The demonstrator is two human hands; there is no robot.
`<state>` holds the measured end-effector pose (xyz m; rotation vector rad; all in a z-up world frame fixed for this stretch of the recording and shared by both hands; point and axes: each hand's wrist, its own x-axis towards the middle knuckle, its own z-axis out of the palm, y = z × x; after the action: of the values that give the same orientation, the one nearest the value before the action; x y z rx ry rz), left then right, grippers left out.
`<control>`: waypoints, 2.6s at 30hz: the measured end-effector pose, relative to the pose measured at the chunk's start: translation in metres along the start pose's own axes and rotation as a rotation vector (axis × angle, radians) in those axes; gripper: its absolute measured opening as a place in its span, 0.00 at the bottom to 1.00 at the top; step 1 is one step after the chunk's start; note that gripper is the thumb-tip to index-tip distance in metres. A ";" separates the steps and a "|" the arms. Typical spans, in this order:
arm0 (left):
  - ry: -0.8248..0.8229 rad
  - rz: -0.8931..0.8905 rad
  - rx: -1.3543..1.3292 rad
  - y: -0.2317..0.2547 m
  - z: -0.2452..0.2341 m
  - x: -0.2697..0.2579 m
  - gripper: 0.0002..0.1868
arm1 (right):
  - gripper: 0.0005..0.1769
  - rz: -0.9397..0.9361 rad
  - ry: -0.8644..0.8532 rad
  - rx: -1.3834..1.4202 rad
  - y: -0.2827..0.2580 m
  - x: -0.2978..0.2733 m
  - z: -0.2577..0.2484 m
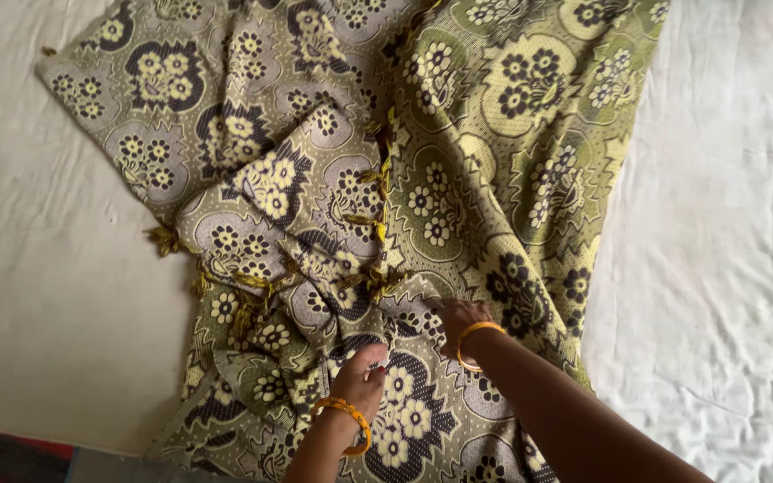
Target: The person spreads a patterned bedsheet over a mattress, smoothing and tucking the edges to fit the mattress. The person adjusts the sheet around the corners and sides to ensure it is flat and secure.
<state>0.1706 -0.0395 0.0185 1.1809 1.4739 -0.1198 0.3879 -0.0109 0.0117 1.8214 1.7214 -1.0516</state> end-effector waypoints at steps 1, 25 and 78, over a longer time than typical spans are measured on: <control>0.016 0.061 -0.025 -0.004 0.002 0.006 0.21 | 0.47 -0.027 0.035 0.096 0.009 0.006 0.014; 0.060 0.508 1.262 0.196 -0.045 -0.046 0.34 | 0.32 -0.040 0.428 0.870 0.022 -0.101 -0.026; -0.311 1.289 1.457 0.394 0.423 -0.124 0.20 | 0.35 0.798 0.803 0.938 0.309 -0.358 0.153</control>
<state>0.7125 -0.1987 0.1930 2.8541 -0.1029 -0.4829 0.6708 -0.4024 0.1271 3.4363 0.4964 -0.8378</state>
